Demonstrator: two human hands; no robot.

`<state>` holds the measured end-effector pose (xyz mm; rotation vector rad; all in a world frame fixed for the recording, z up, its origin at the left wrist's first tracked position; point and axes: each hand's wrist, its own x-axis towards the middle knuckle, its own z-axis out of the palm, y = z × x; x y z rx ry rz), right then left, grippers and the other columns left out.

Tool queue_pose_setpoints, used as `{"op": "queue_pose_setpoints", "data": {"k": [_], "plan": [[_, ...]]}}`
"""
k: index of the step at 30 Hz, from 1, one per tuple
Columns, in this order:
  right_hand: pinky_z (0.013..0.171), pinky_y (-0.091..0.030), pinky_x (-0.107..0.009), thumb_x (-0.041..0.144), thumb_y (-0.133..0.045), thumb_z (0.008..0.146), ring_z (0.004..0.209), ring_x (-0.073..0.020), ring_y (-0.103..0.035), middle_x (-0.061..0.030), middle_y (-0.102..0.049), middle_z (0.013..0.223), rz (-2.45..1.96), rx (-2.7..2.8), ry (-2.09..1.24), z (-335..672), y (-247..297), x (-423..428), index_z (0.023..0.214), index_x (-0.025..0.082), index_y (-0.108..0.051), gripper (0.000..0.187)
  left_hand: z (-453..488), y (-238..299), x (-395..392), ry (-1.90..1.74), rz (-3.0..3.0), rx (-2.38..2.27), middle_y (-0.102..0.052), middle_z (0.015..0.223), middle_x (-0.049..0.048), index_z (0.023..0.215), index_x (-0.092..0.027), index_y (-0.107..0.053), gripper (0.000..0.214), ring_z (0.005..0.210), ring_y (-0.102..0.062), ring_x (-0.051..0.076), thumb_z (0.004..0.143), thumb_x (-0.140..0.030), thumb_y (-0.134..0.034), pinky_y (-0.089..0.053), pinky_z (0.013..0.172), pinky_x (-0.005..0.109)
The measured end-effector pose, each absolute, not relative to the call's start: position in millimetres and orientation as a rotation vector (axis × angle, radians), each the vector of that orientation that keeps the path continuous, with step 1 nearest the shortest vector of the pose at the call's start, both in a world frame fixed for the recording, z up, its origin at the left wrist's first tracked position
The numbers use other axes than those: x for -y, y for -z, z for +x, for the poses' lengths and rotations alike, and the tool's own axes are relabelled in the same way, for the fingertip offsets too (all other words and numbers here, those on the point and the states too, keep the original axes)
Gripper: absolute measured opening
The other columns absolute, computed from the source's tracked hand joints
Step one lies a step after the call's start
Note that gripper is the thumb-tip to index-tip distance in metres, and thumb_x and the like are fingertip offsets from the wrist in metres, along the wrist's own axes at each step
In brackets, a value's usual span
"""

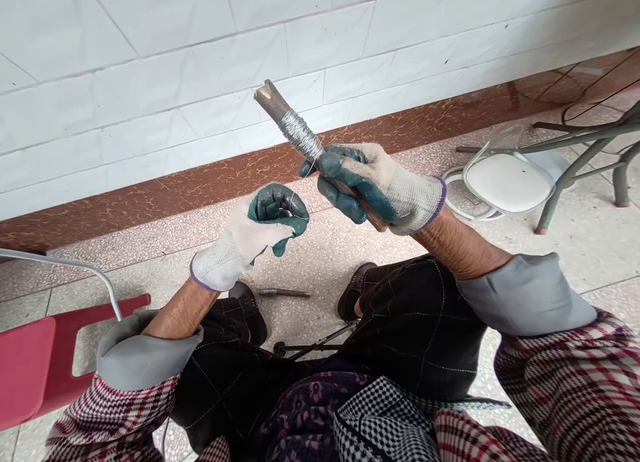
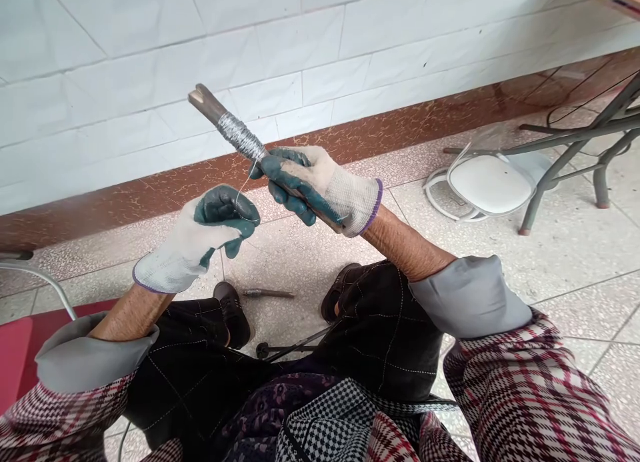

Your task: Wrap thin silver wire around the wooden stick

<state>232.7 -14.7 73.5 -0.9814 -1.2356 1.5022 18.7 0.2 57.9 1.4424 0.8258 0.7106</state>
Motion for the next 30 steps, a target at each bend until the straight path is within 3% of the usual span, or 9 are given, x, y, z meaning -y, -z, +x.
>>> {"op": "queue_pose_setpoints", "data": {"k": [7,13,19,24,30], "plan": [[0.029,-0.027,-0.019,0.036,-0.061,0.099,0.038,-0.0060,-0.039,0.0019,-0.057,0.062,-0.946,1.245,-1.516,232,-68,13,0.094,0.013,-0.072,0.026,19,-59,0,-0.801,1.431,-0.919,-0.065,0.072,-0.0016,0.086,-0.018,-0.068,0.016,0.048,-0.050,0.006,0.071,-0.016,-0.075,-0.041,0.041,0.018],[0.027,-0.025,-0.023,0.036,-0.062,0.098,0.037,-0.0064,-0.042,-0.0057,-0.072,0.086,-0.913,1.240,-1.468,229,-76,19,0.097,0.016,-0.073,0.023,24,-57,-1,-0.761,1.493,-1.044,-0.071,0.079,0.0013,0.093,-0.017,-0.074,0.021,0.047,-0.049,0.006,0.072,-0.016,-0.074,-0.041,0.041,0.020],[0.031,-0.025,-0.024,0.047,-0.067,0.095,0.039,-0.0057,-0.036,-0.0062,-0.076,0.107,-0.756,1.158,-1.584,231,-73,19,0.103,0.022,-0.072,0.026,23,-58,-1,-0.706,1.483,-1.068,-0.065,0.064,0.0000,0.085,-0.016,-0.073,0.012,0.040,-0.046,0.006,0.074,-0.014,-0.067,-0.034,0.036,0.019],[0.033,-0.025,-0.025,0.047,-0.061,0.094,0.041,-0.0050,-0.033,-0.0037,-0.076,0.113,-0.710,1.103,-1.638,236,-76,14,0.102,0.023,-0.070,0.027,28,-57,4,-0.629,1.511,-1.066,-0.066,0.069,0.0010,0.079,-0.015,-0.069,0.006,0.043,-0.047,0.005,0.074,-0.014,-0.065,-0.038,0.039,0.019],[0.032,-0.027,-0.027,0.049,-0.066,0.090,0.039,-0.0087,-0.035,-0.0040,-0.077,0.095,-0.861,1.092,-1.585,233,-73,15,0.101,0.025,-0.070,0.026,27,-57,1,-0.752,1.457,-0.999,-0.065,0.070,-0.0020,0.115,-0.017,-0.071,0.042,0.043,-0.046,0.007,0.073,-0.020,-0.072,-0.038,0.037,0.020]]}}
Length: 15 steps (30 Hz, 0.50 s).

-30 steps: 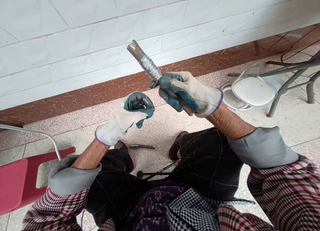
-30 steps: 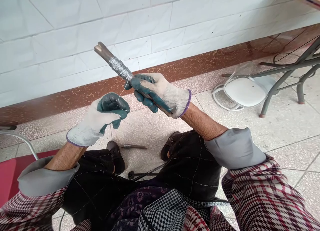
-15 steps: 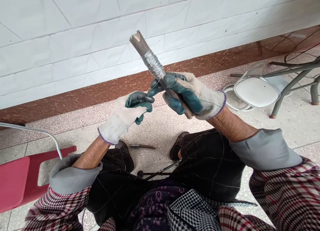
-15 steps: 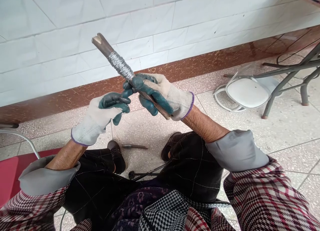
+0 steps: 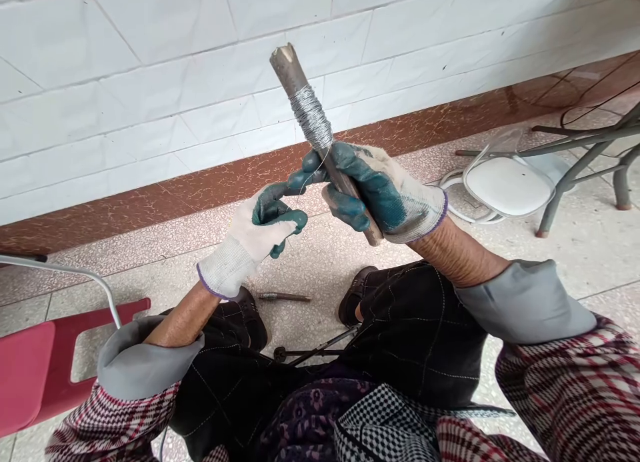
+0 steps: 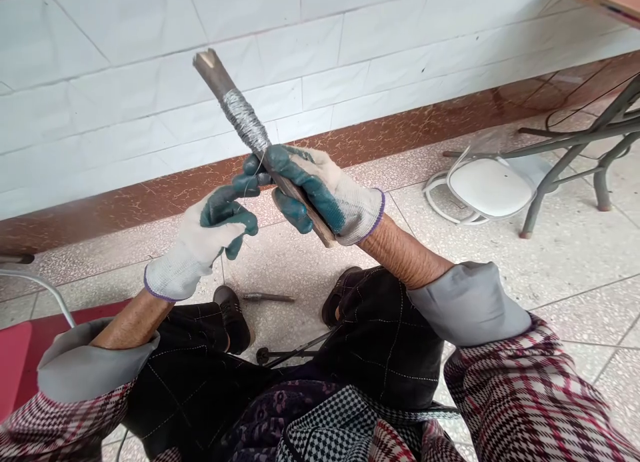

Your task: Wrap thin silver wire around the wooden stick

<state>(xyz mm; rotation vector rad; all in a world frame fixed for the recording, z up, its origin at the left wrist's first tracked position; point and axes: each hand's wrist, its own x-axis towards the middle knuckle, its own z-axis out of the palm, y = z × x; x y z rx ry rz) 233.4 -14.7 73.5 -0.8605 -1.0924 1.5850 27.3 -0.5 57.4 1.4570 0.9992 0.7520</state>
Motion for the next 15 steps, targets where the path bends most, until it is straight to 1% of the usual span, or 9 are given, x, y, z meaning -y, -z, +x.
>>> {"op": "queue_pose_setpoints", "data": {"k": [1,3,6,9,11,15], "plan": [[0.032,-0.027,-0.027,0.049,-0.067,0.090,0.039,-0.0091,-0.035,-0.0037,-0.075,0.089,-0.882,1.091,-1.569,232.2,-73.1,15.4,0.101,0.025,-0.071,0.026,26.5,-58.2,0.1,-0.760,1.449,-0.975,-0.066,0.071,-0.0016,0.115,-0.017,-0.072,0.042,0.043,-0.047,0.007,0.073,-0.021,-0.072,-0.038,0.038,0.020],[0.032,-0.028,-0.027,0.048,-0.066,0.092,0.039,-0.0093,-0.036,-0.0034,-0.073,0.082,-0.890,1.098,-1.565,229.9,-72.9,16.7,0.099,0.024,-0.071,0.025,25.1,-60.0,0.1,-0.766,1.419,-0.936,-0.067,0.073,-0.0001,0.106,-0.016,-0.074,0.034,0.044,-0.048,0.007,0.073,-0.020,-0.070,-0.039,0.039,0.020],[0.031,-0.028,-0.025,0.046,-0.065,0.093,0.039,-0.0089,-0.036,-0.0032,-0.072,0.080,-0.878,1.099,-1.584,227.5,-73.6,18.2,0.097,0.023,-0.070,0.024,24.9,-62.2,1.5,-0.764,1.375,-0.921,-0.066,0.072,0.0006,0.093,-0.016,-0.075,0.023,0.047,-0.050,0.007,0.071,-0.019,-0.071,-0.040,0.041,0.020],[0.032,-0.029,-0.024,0.045,-0.065,0.093,0.039,-0.0077,-0.036,-0.0022,-0.073,0.083,-0.857,1.080,-1.605,227.2,-74.4,18.8,0.099,0.023,-0.069,0.023,27.8,-63.6,3.4,-0.719,1.386,-0.949,-0.065,0.071,-0.0008,0.088,-0.016,-0.074,0.020,0.048,-0.049,0.007,0.068,-0.019,-0.075,-0.040,0.042,0.019],[0.032,-0.028,-0.023,0.046,-0.065,0.093,0.040,-0.0066,-0.036,-0.0021,-0.075,0.090,-0.822,1.074,-1.636,228.5,-74.5,18.6,0.101,0.023,-0.068,0.025,30.0,-63.3,3.9,-0.687,1.406,-0.968,-0.064,0.070,-0.0014,0.084,-0.016,-0.073,0.018,0.048,-0.047,0.006,0.068,-0.019,-0.077,-0.039,0.042,0.018],[0.033,-0.028,-0.022,0.044,-0.063,0.096,0.041,-0.0051,-0.035,-0.0041,-0.076,0.103,-0.672,1.073,-1.728,233.0,-71.7,15.1,0.101,0.021,-0.069,0.024,31.3,-59.3,3.0,-0.682,1.436,-0.971,-0.062,0.068,-0.0015,0.078,-0.016,-0.069,0.011,0.048,-0.046,0.006,0.068,-0.020,-0.073,-0.038,0.041,0.018]]}}
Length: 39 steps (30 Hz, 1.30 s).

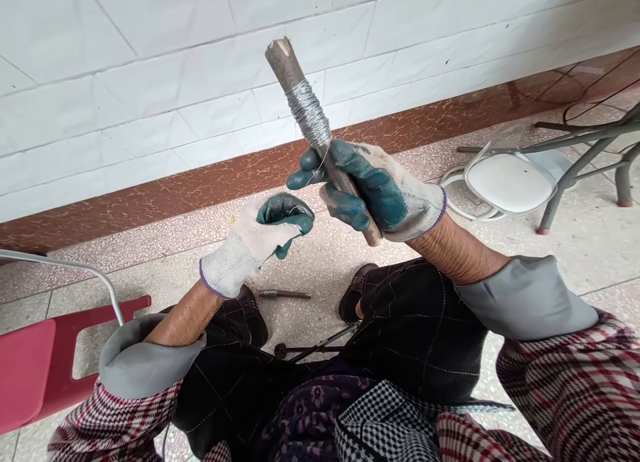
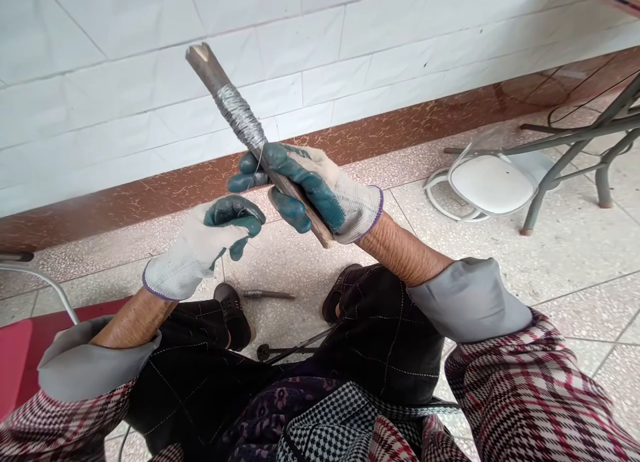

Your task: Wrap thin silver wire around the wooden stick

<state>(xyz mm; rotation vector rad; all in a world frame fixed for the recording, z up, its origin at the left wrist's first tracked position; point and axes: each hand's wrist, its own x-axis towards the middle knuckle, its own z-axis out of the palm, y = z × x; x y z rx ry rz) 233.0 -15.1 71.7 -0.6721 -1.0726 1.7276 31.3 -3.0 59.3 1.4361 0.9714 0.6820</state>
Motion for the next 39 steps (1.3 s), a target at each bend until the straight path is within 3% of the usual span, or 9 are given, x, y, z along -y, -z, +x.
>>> {"op": "queue_pose_setpoints", "data": {"k": [5,10,15,20,23,27,34,39], "plan": [[0.031,-0.029,-0.021,0.042,-0.065,0.096,0.039,-0.0056,-0.034,-0.0039,-0.076,0.098,-0.581,1.033,-1.704,234,-66,12,0.100,0.020,-0.070,0.023,29,-56,3,-0.710,1.467,-1.013,-0.056,0.060,-0.0020,0.072,-0.016,-0.064,0.007,0.046,-0.046,0.008,0.074,-0.022,-0.068,-0.035,0.041,0.021],[0.033,-0.031,-0.022,0.039,-0.058,0.102,0.042,-0.0071,-0.042,-0.0019,-0.070,0.086,-0.659,1.094,-1.663,227,-69,19,0.100,0.020,-0.072,0.023,31,-51,1,-0.763,1.623,-1.195,-0.052,0.055,-0.0032,0.064,-0.018,-0.058,0.017,0.046,-0.044,0.008,0.076,-0.021,-0.068,-0.033,0.042,0.022],[0.033,-0.030,-0.024,0.043,-0.065,0.096,0.042,-0.0080,-0.038,0.0003,-0.062,0.077,-0.759,1.071,-1.571,223,-77,22,0.098,0.023,-0.070,0.021,32,-52,-3,-0.911,1.480,-1.193,-0.061,0.066,0.0007,0.068,-0.018,-0.059,0.013,0.047,-0.048,0.009,0.079,-0.023,-0.062,-0.037,0.042,0.023],[0.034,-0.032,-0.023,0.042,-0.066,0.096,0.046,-0.0081,-0.039,0.0006,-0.059,0.079,-0.694,1.030,-1.615,226,-78,19,0.100,0.021,-0.070,0.022,28,-55,-1,-0.942,1.569,-1.241,-0.059,0.065,-0.0011,0.070,-0.018,-0.059,0.012,0.049,-0.047,0.008,0.079,-0.023,-0.065,-0.038,0.043,0.021],[0.036,-0.034,-0.023,0.046,-0.072,0.091,0.049,-0.0096,-0.042,0.0007,-0.058,0.078,-0.733,1.001,-1.645,228,-77,18,0.100,0.022,-0.070,0.025,27,-56,2,-0.916,1.596,-1.244,-0.061,0.069,-0.0013,0.079,-0.018,-0.065,0.006,0.053,-0.049,0.009,0.078,-0.022,-0.069,-0.038,0.043,0.020],[0.036,-0.035,-0.023,0.043,-0.072,0.091,0.050,-0.0101,-0.044,-0.0001,-0.057,0.077,-0.751,0.987,-1.632,231,-80,17,0.098,0.023,-0.071,0.021,27,-61,7,-0.879,1.489,-1.147,-0.061,0.067,-0.0027,0.099,-0.019,-0.069,0.024,0.050,-0.052,0.010,0.076,-0.020,-0.074,-0.040,0.040,0.019],[0.034,-0.037,-0.026,0.048,-0.067,0.094,0.047,-0.0127,-0.046,-0.0019,-0.057,0.072,-0.778,1.072,-1.474,233,-82,20,0.101,0.024,-0.069,0.025,19,-52,-2,-0.646,1.065,-0.957,-0.063,0.062,-0.0001,0.098,-0.016,-0.066,0.019,0.035,-0.045,0.009,0.090,-0.033,-0.063,-0.031,0.031,0.020],[0.032,-0.032,-0.026,0.045,-0.061,0.100,0.041,-0.0106,-0.043,0.0007,-0.054,0.065,-0.699,1.178,-1.427,226,-81,25,0.098,0.021,-0.069,0.025,23,-42,-4,-0.486,0.933,-0.764,-0.066,0.068,-0.0009,0.119,-0.019,-0.067,0.039,0.039,-0.046,0.008,0.084,-0.034,-0.073,-0.035,0.035,0.018]]}}
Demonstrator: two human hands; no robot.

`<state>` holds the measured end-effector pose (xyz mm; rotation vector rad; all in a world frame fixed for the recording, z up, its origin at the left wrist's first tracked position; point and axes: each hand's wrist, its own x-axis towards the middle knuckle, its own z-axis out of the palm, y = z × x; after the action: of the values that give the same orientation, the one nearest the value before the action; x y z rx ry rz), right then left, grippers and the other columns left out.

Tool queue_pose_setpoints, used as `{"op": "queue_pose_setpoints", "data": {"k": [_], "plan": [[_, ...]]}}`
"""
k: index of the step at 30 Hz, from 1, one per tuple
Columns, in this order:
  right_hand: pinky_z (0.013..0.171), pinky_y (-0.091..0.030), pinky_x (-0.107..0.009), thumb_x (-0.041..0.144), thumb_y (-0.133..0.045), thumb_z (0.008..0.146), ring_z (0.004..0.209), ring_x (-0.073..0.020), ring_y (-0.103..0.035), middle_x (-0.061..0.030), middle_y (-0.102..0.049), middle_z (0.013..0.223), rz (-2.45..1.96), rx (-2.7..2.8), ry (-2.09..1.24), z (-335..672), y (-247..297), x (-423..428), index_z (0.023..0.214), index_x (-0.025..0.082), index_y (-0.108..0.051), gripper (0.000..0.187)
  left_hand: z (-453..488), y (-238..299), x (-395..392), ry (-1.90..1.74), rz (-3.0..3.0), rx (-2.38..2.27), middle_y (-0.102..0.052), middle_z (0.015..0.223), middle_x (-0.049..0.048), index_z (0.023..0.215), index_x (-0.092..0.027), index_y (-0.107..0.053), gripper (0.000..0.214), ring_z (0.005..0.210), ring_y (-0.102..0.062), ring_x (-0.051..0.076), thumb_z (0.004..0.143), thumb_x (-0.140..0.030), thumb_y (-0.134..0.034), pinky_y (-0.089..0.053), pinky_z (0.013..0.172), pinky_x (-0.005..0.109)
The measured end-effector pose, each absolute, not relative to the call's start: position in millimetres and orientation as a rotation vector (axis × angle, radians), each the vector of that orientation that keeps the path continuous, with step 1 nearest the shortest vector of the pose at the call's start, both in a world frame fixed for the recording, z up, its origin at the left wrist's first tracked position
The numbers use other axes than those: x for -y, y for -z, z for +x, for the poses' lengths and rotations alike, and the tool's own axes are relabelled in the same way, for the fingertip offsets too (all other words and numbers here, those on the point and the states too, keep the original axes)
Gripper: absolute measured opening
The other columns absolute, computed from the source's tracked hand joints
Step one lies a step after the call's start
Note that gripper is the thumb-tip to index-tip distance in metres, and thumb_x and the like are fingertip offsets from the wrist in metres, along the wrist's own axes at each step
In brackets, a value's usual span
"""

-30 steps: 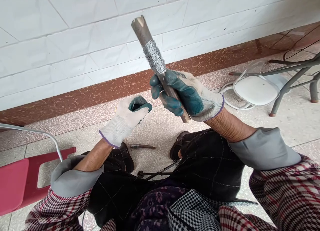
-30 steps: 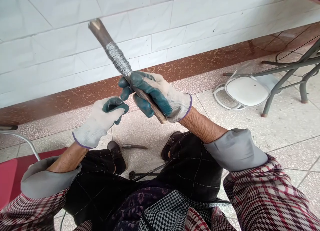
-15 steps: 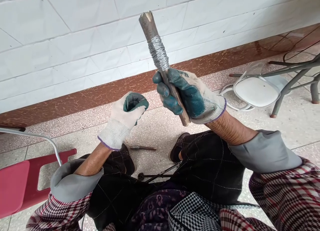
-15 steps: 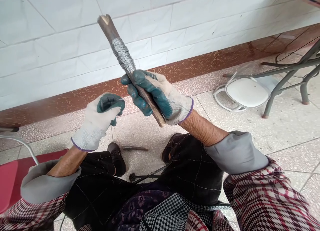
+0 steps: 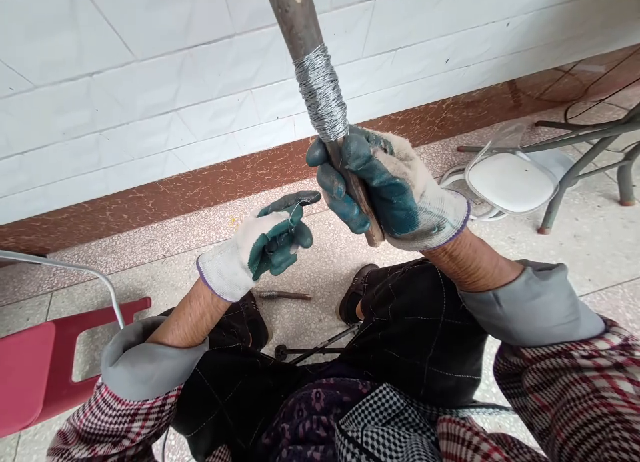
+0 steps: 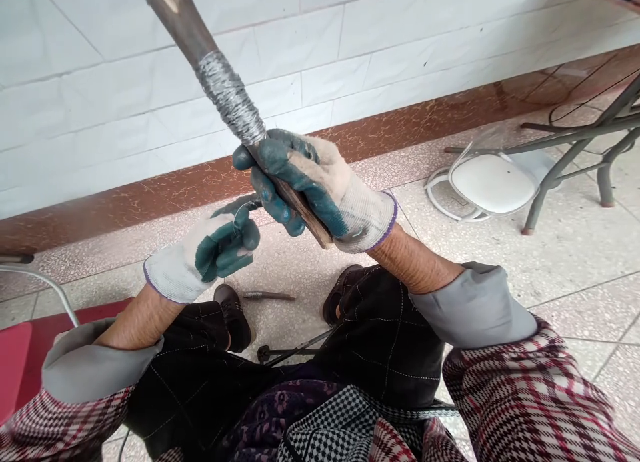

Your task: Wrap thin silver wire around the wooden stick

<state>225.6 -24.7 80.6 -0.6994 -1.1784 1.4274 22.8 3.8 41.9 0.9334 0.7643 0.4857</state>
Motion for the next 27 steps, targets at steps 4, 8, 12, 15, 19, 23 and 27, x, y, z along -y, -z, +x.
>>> {"op": "queue_pose_setpoints", "data": {"k": [4,8,12,15,19,23,27], "plan": [[0.036,-0.038,-0.026,0.042,-0.060,0.101,0.040,-0.0110,-0.044,0.0014,-0.054,0.063,-0.677,1.202,-1.430,225,-81,26,0.099,0.021,-0.070,0.023,28,-43,-4,-0.630,0.951,-0.736,-0.072,0.081,0.0024,0.108,-0.018,-0.070,0.033,0.047,-0.055,0.008,0.076,-0.027,-0.078,-0.041,0.039,0.018],[0.039,-0.044,-0.025,0.044,-0.059,0.102,0.040,-0.0103,-0.043,0.0022,-0.055,0.062,-0.692,1.195,-1.442,225,-83,29,0.102,0.020,-0.069,0.026,30,-47,-5,-0.813,1.114,-0.794,-0.070,0.072,0.0020,0.096,-0.016,-0.072,0.019,0.046,-0.057,0.011,0.079,-0.024,-0.074,-0.041,0.036,0.020],[0.033,-0.036,-0.022,0.034,-0.056,0.104,0.040,-0.0084,-0.045,0.0026,-0.055,0.064,-0.628,1.170,-1.512,221,-80,31,0.105,0.015,-0.067,0.022,31,-55,-3,-1.004,1.305,-0.983,-0.063,0.061,-0.0036,0.091,-0.017,-0.074,0.010,0.036,-0.042,0.005,0.080,-0.018,-0.072,-0.031,0.031,0.018],[0.034,-0.033,-0.021,0.034,-0.055,0.105,0.041,-0.0077,-0.046,0.0028,-0.056,0.066,-0.624,1.165,-1.523,217,-75,31,0.108,0.014,-0.066,0.024,32,-62,-3,-1.152,1.373,-1.010,-0.067,0.066,-0.0021,0.087,-0.018,-0.074,0.007,0.036,-0.042,0.005,0.079,-0.016,-0.073,-0.033,0.032,0.019],[0.034,-0.033,-0.022,0.047,-0.063,0.099,0.042,-0.0083,-0.044,0.0022,-0.056,0.065,-0.743,1.168,-1.538,214,-72,32,0.107,0.017,-0.066,0.031,33,-69,-5,-1.238,1.360,-0.991,-0.070,0.070,0.0005,0.091,-0.019,-0.073,0.013,0.039,-0.048,0.007,0.079,-0.020,-0.075,-0.035,0.034,0.021],[0.036,-0.036,-0.024,0.052,-0.066,0.095,0.044,-0.0097,-0.043,0.0011,-0.056,0.066,-0.809,1.182,-1.565,210,-75,34,0.104,0.020,-0.067,0.034,34,-70,-6,-1.082,1.236,-1.002,-0.064,0.061,-0.0006,0.090,-0.018,-0.067,0.016,0.035,-0.044,0.008,0.080,-0.029,-0.074,-0.029,0.030,0.022],[0.036,-0.038,-0.026,0.058,-0.068,0.091,0.045,-0.0112,-0.043,0.0010,-0.054,0.065,-0.845,1.194,-1.570,206,-79,35,0.100,0.021,-0.066,0.038,33,-67,-9,-0.925,1.124,-0.988,-0.057,0.053,-0.0024,0.080,-0.018,-0.060,0.016,0.030,-0.038,0.007,0.082,-0.031,-0.069,-0.023,0.028,0.021]]}}
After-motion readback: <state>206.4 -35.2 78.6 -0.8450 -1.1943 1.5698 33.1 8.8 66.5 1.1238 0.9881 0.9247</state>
